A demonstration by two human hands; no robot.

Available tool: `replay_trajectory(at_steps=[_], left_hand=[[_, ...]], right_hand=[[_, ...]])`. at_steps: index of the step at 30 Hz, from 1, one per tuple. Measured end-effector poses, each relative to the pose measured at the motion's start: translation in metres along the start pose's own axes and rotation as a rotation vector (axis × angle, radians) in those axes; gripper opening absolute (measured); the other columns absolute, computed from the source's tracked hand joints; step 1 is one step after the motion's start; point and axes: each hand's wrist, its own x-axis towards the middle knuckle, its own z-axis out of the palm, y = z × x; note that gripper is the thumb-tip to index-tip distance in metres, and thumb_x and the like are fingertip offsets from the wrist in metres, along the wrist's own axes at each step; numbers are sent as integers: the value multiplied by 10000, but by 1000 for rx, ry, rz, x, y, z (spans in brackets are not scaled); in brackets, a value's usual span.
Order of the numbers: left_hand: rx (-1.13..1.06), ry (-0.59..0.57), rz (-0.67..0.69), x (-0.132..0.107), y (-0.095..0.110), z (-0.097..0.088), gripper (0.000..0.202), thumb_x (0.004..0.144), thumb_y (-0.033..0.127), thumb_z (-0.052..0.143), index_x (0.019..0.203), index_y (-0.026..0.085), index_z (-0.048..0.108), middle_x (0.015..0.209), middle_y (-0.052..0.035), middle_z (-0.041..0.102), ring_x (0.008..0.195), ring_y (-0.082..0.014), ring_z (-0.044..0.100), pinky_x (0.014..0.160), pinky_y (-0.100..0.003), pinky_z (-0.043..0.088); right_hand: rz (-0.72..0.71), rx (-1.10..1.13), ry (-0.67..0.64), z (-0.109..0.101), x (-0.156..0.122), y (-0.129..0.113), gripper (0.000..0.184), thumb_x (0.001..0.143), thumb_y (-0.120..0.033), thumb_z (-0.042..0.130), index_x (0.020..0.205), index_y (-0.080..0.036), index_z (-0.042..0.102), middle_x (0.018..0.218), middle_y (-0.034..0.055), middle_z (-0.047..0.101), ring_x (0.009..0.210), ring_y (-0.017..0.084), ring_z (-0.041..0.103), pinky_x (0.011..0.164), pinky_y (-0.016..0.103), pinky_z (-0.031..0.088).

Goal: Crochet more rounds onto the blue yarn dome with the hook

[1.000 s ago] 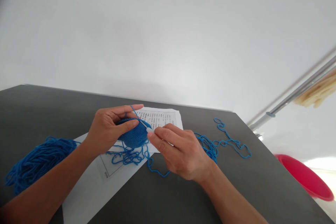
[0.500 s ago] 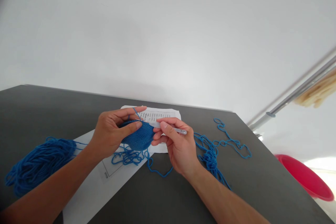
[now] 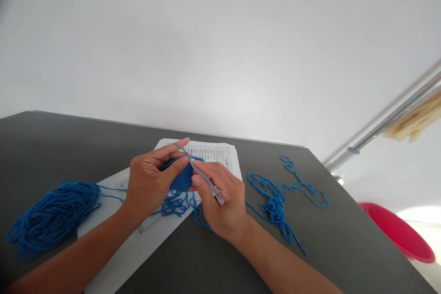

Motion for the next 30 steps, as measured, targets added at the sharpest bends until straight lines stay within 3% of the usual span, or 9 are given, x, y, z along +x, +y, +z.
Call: replay_trajectory(at_steps=[6,11,14,17,22,30], left_hand=[[-275,23,-85,-1,-1,3,458,785,226,838,1237,183,772,779,32,776,700,-104,628,694,-204,509],[-653,-121,-213,1,5,-1,417,713,197,901,1123,202,823,697,34,723,623,-66,599,604,-150,485],[-737,-176,-276,3,12,-7,419,667,193,925,1076,177,836,674,15,706,598,-77,612,575,-160,497],[-729,-196,-303,5,15,-13,435,648,199,936,1070,167,837,687,-6,715,619,-109,648,582,-187,525],[-672,-182,-316,9,10,-16,441,640,194,939,1068,159,836,684,-6,713,608,-117,652,572,-201,539],[-582,-196,-325,11,-2,-11,451,649,220,938,1085,165,832,691,3,694,613,-104,629,573,-195,521]], right_hand=[[-307,-335,-75,1,-6,-2,503,977,-75,565,1472,-163,543,1145,163,701,1015,249,705,833,378,633],[-476,-519,-77,-1,-2,-5,622,972,-69,564,1572,-142,414,1134,174,711,919,261,667,754,398,608],[-549,-495,-117,-7,5,-6,629,972,-75,569,1576,-143,406,1121,173,736,872,256,658,693,388,597],[-524,-396,-161,-14,9,-6,624,973,-73,581,1566,-184,423,1147,149,746,948,254,684,751,393,616],[-325,-193,-223,-24,11,-5,537,946,-20,614,1444,-218,582,1196,124,721,1005,214,719,832,352,642],[-86,51,-175,-26,11,-1,391,946,-39,631,1257,-255,728,1057,68,707,690,109,700,588,239,632]])
